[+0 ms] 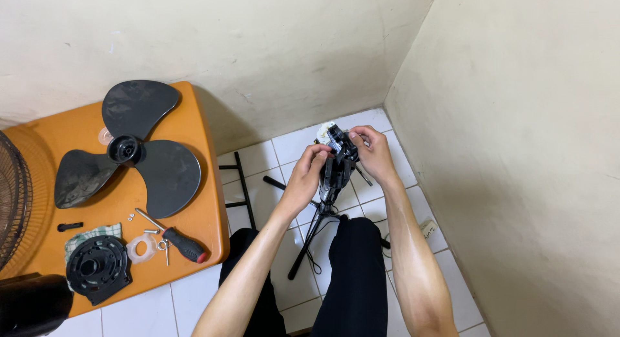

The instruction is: The person attaches the motor housing to the fan stand and secures it with a screwdriver. They then tighten the mounting screws to complete the assembly.

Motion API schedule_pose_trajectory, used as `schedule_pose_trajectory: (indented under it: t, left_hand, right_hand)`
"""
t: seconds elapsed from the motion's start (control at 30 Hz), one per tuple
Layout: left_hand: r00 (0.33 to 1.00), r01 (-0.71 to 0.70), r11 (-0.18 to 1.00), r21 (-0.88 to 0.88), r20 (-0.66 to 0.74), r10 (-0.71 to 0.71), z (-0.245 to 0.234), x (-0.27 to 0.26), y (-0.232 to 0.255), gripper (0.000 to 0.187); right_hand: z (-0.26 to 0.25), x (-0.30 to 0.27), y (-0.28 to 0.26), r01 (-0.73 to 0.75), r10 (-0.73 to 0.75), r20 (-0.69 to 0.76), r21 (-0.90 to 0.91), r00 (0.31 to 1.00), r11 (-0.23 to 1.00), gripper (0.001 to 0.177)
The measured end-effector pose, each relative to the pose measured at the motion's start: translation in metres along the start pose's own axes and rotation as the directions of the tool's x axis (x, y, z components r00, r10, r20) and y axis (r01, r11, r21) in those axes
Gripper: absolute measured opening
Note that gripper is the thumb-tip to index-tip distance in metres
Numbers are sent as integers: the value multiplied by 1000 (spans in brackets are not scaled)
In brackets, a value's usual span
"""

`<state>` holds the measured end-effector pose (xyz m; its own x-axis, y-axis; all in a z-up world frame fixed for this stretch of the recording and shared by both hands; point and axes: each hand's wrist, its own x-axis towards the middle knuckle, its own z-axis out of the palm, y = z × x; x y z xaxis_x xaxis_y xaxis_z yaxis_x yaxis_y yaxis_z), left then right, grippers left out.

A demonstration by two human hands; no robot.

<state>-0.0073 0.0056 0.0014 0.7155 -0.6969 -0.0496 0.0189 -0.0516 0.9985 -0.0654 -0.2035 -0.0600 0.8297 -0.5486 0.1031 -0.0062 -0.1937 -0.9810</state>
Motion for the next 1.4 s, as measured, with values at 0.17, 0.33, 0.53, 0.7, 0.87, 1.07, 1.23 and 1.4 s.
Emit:
schedule_pose_trajectory:
  t: [0.17, 0.33, 0.53, 0.7, 0.87, 1.07, 1.23, 1.4]
  left_hand:
    - [995, -72, 997, -8, -76, 71, 1, -4, -15, 32]
    - [993, -39, 999, 17, -109, 40, 0, -6, -24, 36]
    - [979, -58, 986, 156, -185, 87, -1, -6, -18, 50]
    - [971, -162, 961, 223, -135, 196, -6, -7, -7, 53]
    - [986, -146, 974, 173, -57, 158, -4, -7, 4, 47]
    - [987, -143, 974, 173, -46, 153, -8, -8, 11, 46]
    - [992, -107, 976, 190, -42, 117, -9, -8, 12, 49]
    - [986, -153, 965, 212, -40, 165, -10, -11, 8, 50]
  right_hand:
    - [-5, 18, -8, -46, 52, 128, -48, 990, 998, 22]
    - [-2, 29, -14, -144, 152, 226, -52, 962, 988, 23]
    - [1, 33, -17, -209, 215, 255, -49, 943, 977, 23]
    - [0, 35, -15, -224, 217, 287, -9, 933, 975, 23]
    - [2, 36, -15, -229, 222, 296, -10, 929, 973, 24]
    - [2, 34, -17, -242, 233, 276, 0, 933, 970, 27]
    - [2, 26, -20, -233, 217, 248, 38, 944, 972, 29]
    - [3, 13, -26, -180, 178, 156, 2, 972, 984, 31]
